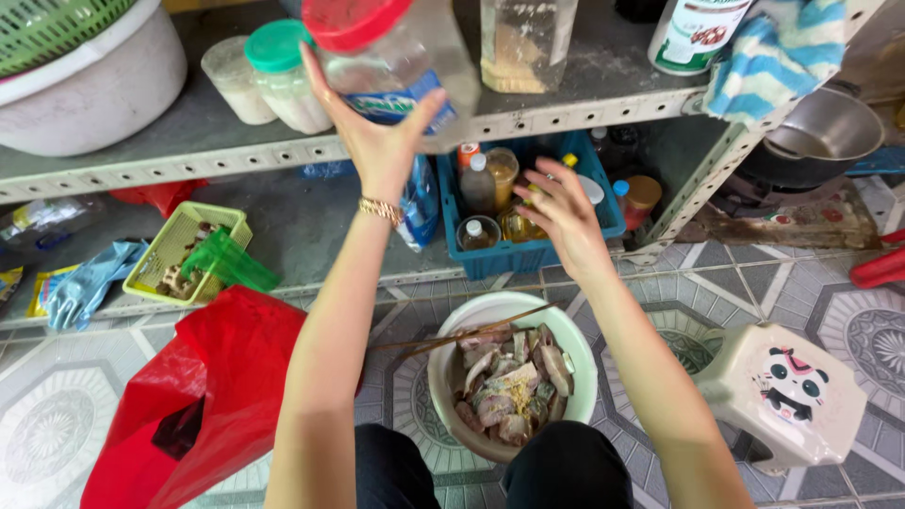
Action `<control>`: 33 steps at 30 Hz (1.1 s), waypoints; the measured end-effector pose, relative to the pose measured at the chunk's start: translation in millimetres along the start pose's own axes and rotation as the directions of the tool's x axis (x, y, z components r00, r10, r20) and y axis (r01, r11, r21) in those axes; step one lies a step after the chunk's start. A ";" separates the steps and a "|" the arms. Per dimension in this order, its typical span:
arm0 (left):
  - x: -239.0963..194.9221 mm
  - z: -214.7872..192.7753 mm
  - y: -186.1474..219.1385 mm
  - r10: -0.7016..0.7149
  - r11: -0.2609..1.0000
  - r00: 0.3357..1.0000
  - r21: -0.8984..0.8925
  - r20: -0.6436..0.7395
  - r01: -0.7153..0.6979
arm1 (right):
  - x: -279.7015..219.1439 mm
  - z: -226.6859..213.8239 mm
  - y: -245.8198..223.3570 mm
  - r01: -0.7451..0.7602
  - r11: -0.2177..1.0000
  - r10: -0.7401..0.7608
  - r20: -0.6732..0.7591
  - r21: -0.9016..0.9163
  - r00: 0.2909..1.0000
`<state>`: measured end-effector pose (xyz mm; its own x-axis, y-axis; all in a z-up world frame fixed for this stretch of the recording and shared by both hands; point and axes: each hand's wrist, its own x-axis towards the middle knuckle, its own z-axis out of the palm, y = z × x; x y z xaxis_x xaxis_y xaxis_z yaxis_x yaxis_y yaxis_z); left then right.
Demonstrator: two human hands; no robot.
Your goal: The person adds seasonings from several containers into a bowl of chopped meat and mixes the contents using chopsticks.
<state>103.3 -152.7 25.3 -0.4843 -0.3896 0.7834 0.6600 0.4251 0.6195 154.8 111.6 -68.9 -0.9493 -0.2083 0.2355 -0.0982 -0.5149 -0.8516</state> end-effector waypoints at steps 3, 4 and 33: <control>21.2 8.0 -39.1 0.051 0.992 0.998 0.119 -0.039 -0.046 | 9.6 -51.8 -4.9 0.129 0.903 -0.195 -0.124 -0.409 0.973; 25.1 13.0 -48.9 0.016 0.989 1.000 0.145 -0.026 -0.012 | 15.2 -72.5 -10.4 0.152 0.784 -0.326 -0.193 -0.601 0.925; -115.2 14.9 82.4 0.225 0.972 0.783 -0.078 0.580 -0.221 | 17.6 -63.5 -101.4 0.236 0.341 -0.370 0.101 -0.910 0.923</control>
<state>204.9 -60.6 -13.1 -0.5639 0.2638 0.7826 0.7934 0.4360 0.4247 129.0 213.0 -8.2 -0.8100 -0.0860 0.5801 -0.5296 0.5321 -0.6606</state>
